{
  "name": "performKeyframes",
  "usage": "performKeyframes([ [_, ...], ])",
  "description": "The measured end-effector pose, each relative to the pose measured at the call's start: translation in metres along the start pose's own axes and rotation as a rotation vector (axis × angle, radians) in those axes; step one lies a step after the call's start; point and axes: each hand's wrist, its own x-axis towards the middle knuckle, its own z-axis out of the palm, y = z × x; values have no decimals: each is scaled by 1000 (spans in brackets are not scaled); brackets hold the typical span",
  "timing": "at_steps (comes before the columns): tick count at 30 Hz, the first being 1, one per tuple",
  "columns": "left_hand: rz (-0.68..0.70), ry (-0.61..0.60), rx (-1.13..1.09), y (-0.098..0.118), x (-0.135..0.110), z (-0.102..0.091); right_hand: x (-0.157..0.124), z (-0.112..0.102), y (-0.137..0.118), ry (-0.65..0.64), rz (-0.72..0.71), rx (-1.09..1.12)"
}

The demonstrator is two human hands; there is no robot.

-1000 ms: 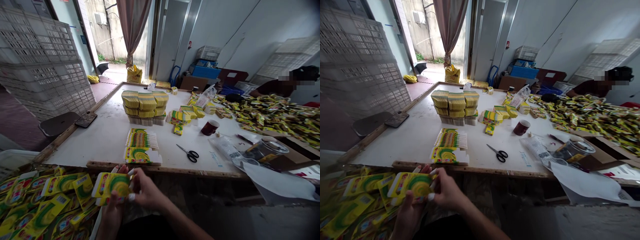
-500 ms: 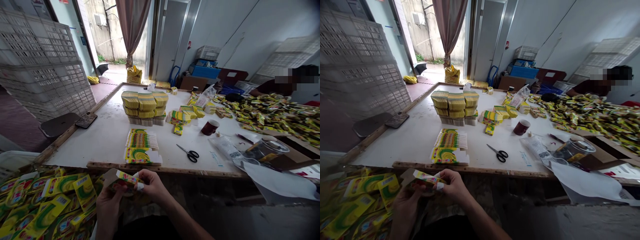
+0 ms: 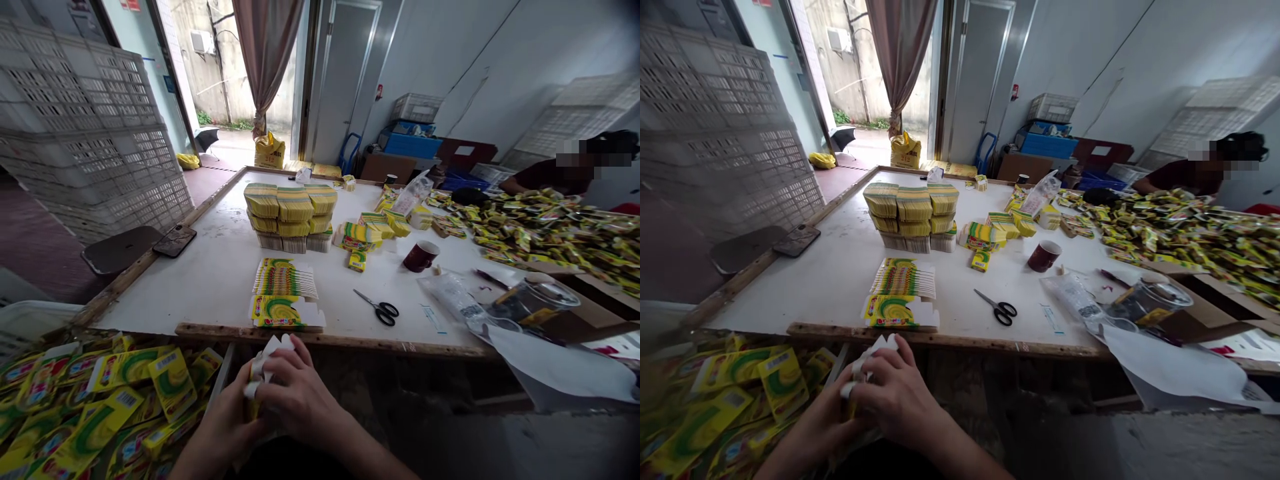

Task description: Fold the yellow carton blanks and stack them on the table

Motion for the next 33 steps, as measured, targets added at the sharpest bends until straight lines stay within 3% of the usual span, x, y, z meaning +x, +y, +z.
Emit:
performKeyframes([
  [2, -1, 69, 63, 6, 0, 14, 0, 6, -4, 220, 213, 137],
  [4, -7, 194, 128, 10, 0, 26, 2, 9, -5, 340, 423, 442],
  [6, 10, 294, 190, 8, 0, 35, 6, 12, -5, 266, 565, 819],
  [8, 47, 355, 240, 4, 0, 42, 10, 13, -6, 140, 664, 1061],
  [13, 208, 299, 349, -2, -2, 48, 11, 20, -7, 126, 826, 1232],
  [17, 175, 240, 348, 0, -2, 44, 1, 24, 1, 102, 778, 1215],
  [22, 90, 149, 218, -2, 5, 37, -8, 14, 0, -73, 414, 795],
  [25, 91, 233, 193, -1, 9, 38, -4, 8, -5, -118, 255, 570],
  [29, 4, 413, 205, 5, 7, 37, 3, 8, -5, -109, 197, 460],
  [33, 2, 373, 250, 5, 5, 28, 5, 8, 2, -256, 208, 348],
])
